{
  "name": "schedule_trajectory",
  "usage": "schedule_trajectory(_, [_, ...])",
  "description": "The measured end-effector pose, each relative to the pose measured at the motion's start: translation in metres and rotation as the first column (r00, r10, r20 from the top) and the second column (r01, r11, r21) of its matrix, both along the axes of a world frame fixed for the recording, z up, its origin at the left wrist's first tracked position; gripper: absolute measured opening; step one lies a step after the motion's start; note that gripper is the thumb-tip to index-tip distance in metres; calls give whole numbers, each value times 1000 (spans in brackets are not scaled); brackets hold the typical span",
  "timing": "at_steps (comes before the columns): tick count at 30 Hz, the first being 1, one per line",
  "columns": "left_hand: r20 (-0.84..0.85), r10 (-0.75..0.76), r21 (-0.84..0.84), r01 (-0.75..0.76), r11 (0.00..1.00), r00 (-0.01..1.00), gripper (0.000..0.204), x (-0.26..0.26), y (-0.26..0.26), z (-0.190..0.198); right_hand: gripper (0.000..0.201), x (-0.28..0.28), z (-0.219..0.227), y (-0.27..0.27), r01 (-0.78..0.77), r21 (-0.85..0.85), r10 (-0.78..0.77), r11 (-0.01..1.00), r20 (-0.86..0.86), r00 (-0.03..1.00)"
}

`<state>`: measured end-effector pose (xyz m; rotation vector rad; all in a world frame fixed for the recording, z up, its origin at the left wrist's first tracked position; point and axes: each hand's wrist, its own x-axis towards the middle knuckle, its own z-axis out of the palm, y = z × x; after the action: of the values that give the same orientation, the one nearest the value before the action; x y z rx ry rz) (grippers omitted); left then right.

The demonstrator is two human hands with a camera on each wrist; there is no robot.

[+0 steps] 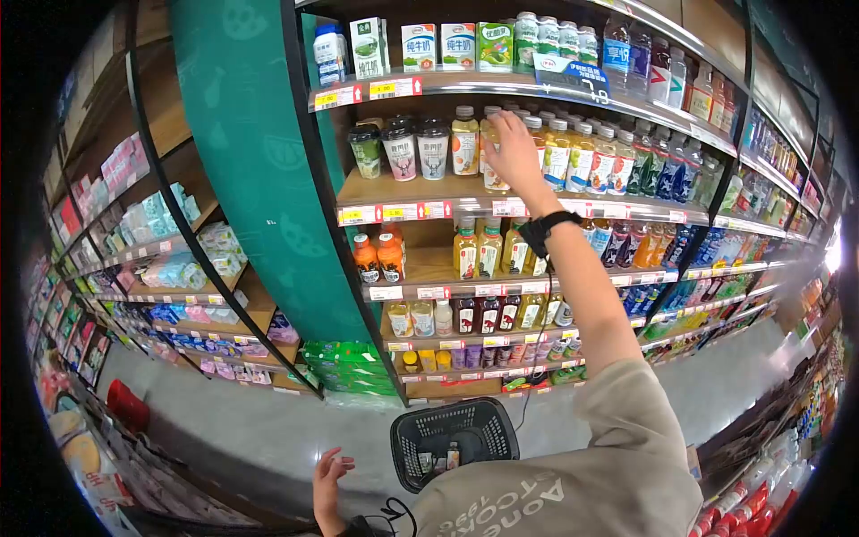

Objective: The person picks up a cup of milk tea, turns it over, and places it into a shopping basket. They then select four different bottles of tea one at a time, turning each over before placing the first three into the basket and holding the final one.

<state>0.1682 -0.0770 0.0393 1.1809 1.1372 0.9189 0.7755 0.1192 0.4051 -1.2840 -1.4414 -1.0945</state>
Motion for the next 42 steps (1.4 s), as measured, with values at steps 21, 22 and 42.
schedule_trajectory(21, [197, 38, 196, -78, 977, 980, 32, 23, -9, 16, 50, 1, 0, 44, -312, 123, 334, 942, -443, 832])
schedule_trajectory(22, [203, 45, 196, -86, 977, 978, 32, 22, -9, 16, 50, -2, 2, 42, -351, 128, 366, 928, -497, 786])
schedule_trajectory(42, [299, 264, 309, -355, 882, 917, 31, -10, -10, 55, 29, -57, -23, -2, -505, 363, 620, 783, -405, 672])
